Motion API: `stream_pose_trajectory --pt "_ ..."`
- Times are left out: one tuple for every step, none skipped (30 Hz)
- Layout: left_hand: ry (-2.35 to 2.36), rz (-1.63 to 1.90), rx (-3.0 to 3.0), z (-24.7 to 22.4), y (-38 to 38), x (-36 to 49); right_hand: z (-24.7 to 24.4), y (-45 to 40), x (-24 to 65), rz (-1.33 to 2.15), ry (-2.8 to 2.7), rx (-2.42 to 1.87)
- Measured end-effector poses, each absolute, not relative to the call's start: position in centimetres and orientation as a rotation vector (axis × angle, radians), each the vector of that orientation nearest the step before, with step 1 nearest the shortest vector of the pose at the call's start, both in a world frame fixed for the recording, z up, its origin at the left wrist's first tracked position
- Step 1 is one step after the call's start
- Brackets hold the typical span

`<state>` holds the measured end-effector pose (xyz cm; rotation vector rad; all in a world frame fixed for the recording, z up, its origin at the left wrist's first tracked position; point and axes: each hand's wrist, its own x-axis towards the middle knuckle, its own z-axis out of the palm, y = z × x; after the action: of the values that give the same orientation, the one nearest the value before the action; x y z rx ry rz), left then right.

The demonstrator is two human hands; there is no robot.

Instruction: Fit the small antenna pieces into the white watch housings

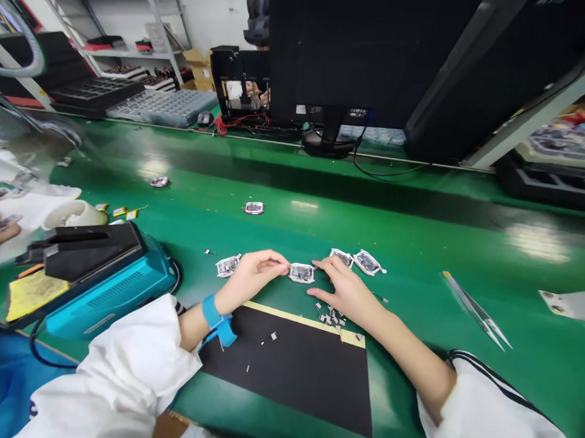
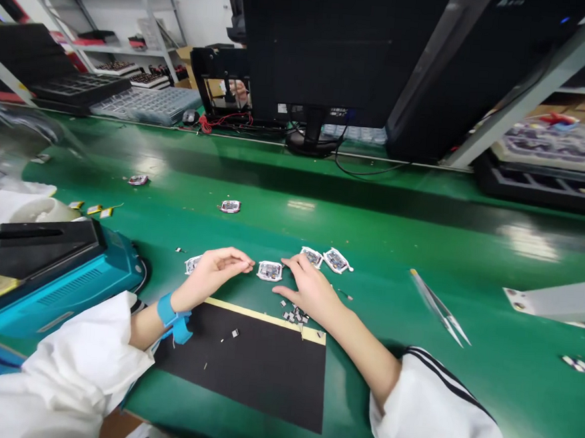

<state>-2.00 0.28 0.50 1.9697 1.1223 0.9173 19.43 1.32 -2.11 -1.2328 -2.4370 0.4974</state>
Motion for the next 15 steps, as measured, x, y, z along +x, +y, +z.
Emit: stream_pose_trajectory --pt "1.136 0.915 1.954 0.3 0.4 -2.1 -2.0 1.3 19.1 0.512 -2.438 -1.224" --pt "1.151 0.911 1.946 0.2 0.4 -2.2 -2.0 1.3 18.7 0.527 -2.438 -1.215" --pt "1.165 0.907 1.948 0.1 0.4 -2.3 -2.0 1.4 18.3 0.546 -2.436 -1.203" --pt "1.178 0.901 1.958 0.1 0.4 -2.4 -1.9 1.4 17.9 0.565 -2.434 -1.189" --pt "1.191 0.895 1.978 0.1 0.3 -2.5 -2.0 1.5 17.6 0.586 -2.432 -1.174" --pt "1.202 0.889 2.005 0.1 0.2 -2.6 -2.0 1.7 17.3 0.607 -2.429 -1.159" --pt "1.212 0.881 2.039 0.1 0.2 -2.7 -2.0 1.8 17.0 0.628 -2.426 -1.142" --pt "1.218 0.874 2.079 0.1 0.1 -2.8 -2.1 1.9 16.8 0.646 -2.423 -1.128" --pt "1.222 0.866 2.120 0.0 0.1 -2.8 -2.1 2.1 16.6 0.661 -2.418 -1.116" --pt "1.222 0.860 2.162 -0.1 0.1 -2.9 -2.1 2.2 16.4 0.674 -2.410 -1.107" --pt "1.220 0.852 2.203 -0.2 0.1 -2.9 -2.1 2.4 16.2 0.685 -2.400 -1.102" --pt "1.213 0.843 2.242 -0.4 0.2 -3.0 -2.2 2.5 16.0 0.694 -2.388 -1.101" --pt "1.205 0.833 2.279 -0.6 0.2 -3.0 -2.2 2.6 15.9 0.700 -2.373 -1.104" --pt "1.198 0.824 2.314 -0.8 0.2 -3.0 -2.2 2.7 15.7 0.703 -2.357 -1.110" --pt "1.190 0.814 2.348 -0.9 0.2 -3.0 -2.2 2.7 15.6 0.704 -2.343 -1.116"
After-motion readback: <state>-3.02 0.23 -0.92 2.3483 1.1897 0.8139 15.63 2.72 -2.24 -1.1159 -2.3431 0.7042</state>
